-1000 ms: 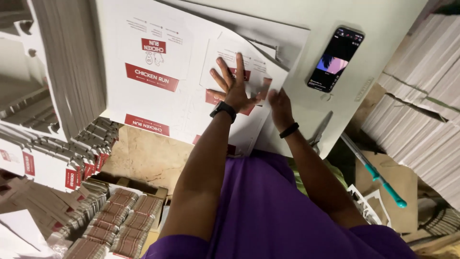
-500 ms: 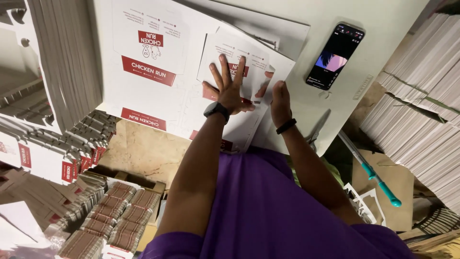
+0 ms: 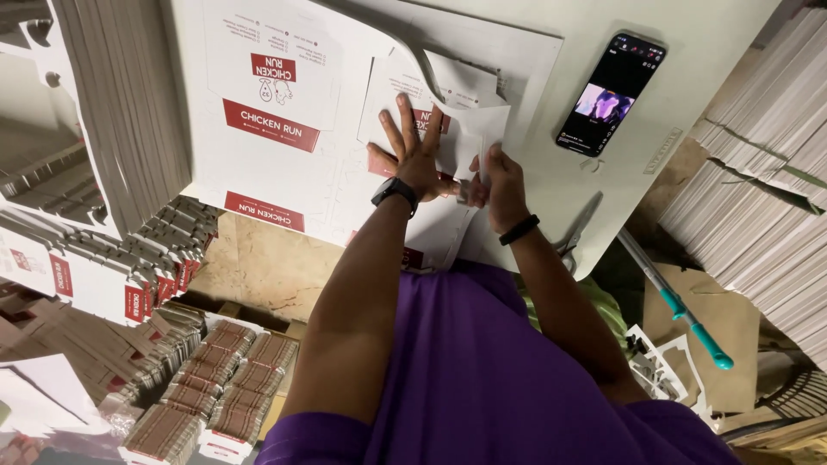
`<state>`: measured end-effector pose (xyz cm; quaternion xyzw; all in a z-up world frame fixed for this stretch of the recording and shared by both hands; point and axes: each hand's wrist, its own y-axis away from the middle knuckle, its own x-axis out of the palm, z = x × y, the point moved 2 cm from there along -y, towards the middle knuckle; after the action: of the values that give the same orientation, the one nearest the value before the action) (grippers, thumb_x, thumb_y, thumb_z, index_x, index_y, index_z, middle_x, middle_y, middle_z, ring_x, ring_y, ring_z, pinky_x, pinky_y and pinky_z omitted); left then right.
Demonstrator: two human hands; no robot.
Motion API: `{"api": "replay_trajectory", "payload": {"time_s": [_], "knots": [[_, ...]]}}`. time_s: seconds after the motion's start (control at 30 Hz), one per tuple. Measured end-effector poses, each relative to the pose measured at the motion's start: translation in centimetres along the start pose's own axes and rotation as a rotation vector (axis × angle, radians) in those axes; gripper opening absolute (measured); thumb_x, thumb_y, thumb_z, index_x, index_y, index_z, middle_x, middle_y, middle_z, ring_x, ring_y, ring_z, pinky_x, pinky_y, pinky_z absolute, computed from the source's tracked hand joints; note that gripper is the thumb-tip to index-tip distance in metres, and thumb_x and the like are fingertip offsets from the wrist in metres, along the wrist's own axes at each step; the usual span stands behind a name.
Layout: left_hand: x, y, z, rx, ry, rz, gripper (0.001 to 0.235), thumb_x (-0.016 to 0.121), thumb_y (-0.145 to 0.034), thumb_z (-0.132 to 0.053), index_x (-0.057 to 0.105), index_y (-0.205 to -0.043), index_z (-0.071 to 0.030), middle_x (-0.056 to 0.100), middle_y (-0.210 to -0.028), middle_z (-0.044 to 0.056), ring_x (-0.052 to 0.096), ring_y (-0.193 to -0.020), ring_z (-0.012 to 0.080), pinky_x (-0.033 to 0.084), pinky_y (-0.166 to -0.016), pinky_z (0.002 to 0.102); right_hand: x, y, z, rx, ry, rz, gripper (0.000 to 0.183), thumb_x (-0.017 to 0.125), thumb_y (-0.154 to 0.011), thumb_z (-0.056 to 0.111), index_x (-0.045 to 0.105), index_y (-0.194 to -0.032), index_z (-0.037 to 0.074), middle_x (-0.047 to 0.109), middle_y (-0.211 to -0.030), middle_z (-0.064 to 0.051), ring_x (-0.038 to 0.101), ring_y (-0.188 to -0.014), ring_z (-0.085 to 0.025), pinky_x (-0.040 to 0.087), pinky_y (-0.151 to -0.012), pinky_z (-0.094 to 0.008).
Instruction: Picking up die-cut cardboard sheets, removing the waste matrix, and folding/stacking the box blanks.
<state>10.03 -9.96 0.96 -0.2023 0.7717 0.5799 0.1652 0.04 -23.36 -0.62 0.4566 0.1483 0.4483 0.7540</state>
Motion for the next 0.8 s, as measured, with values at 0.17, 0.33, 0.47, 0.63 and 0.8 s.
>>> {"api": "replay_trajectory", "payload": {"time_s": [0.17,0.33,0.47,0.63,0.8], "knots": [[3.3,-3.3,2.1,0.013,-0.123,-0.021,0.147,0.095,-0.049,-0.071,0.014,-0.165,-0.031,-0.042,-0.155,0.015,-0.039,-0.142,0.0492,-0.009,-0.103,0.089,1.1,6.0,5.8,0.176,-0.094,0.039,0.045,0.039,-0.108,0.045,0.055,-0.087,0.01,0.026,-0.05,-0.001,0.025,-0.039,-0.016,0.032,-0.04,-0.033],[0.3,-1.5,0.0,0.021,-0.099,-0.014,0.157,0.1,-0.058,-0.057,-0.016,-0.162,-0.041,-0.044,-0.158,0.014,-0.036,-0.146,0.0519,-0.004,-0.104,0.089,3.4,3.9,3.5,-0.043,-0.143,-0.119,0.043,0.045,-0.102,0.049,0.06,-0.096,0.009,0.044,-0.047,-0.007,0.043,-0.036,-0.019,0.038,-0.037,-0.031],[-0.2,-0.7,-0.3,0.0,-0.097,0.028,0.14,0.087,-0.077,-0.063,-0.022,-0.161,-0.039,-0.047,-0.156,0.013,-0.041,-0.144,0.0484,-0.011,-0.108,0.086,5.6,3.8,4.0,-0.168,-0.008,-0.279,0.055,0.037,-0.098,0.059,0.059,-0.099,0.008,0.045,-0.045,-0.007,0.043,-0.037,-0.017,0.037,-0.042,-0.029],[2.2,-0.6,2.3,0.184,0.072,-0.143,0.125,0.085,-0.08,-0.061,-0.007,-0.163,-0.04,-0.037,-0.165,0.011,-0.036,-0.15,0.0468,-0.01,-0.103,0.087,7.0,4.0,3.5,-0.246,0.12,-0.448,0.065,0.032,-0.093,0.067,0.058,-0.103,0.008,0.047,-0.05,-0.004,0.046,-0.039,-0.014,0.042,-0.04,-0.029],[0.8,-2.0,7.5,0.545,0.091,-0.648,0.107,0.086,-0.079,-0.023,0.022,-0.165,-0.025,0.002,-0.175,0.014,-0.001,-0.162,0.0471,0.011,-0.116,0.086,8.5,3.3,1.5,-0.4,0.281,-0.612,0.059,0.029,-0.099,0.062,0.062,-0.101,0.012,0.049,-0.051,0.001,0.046,-0.043,-0.011,0.04,-0.047,-0.028]]}}
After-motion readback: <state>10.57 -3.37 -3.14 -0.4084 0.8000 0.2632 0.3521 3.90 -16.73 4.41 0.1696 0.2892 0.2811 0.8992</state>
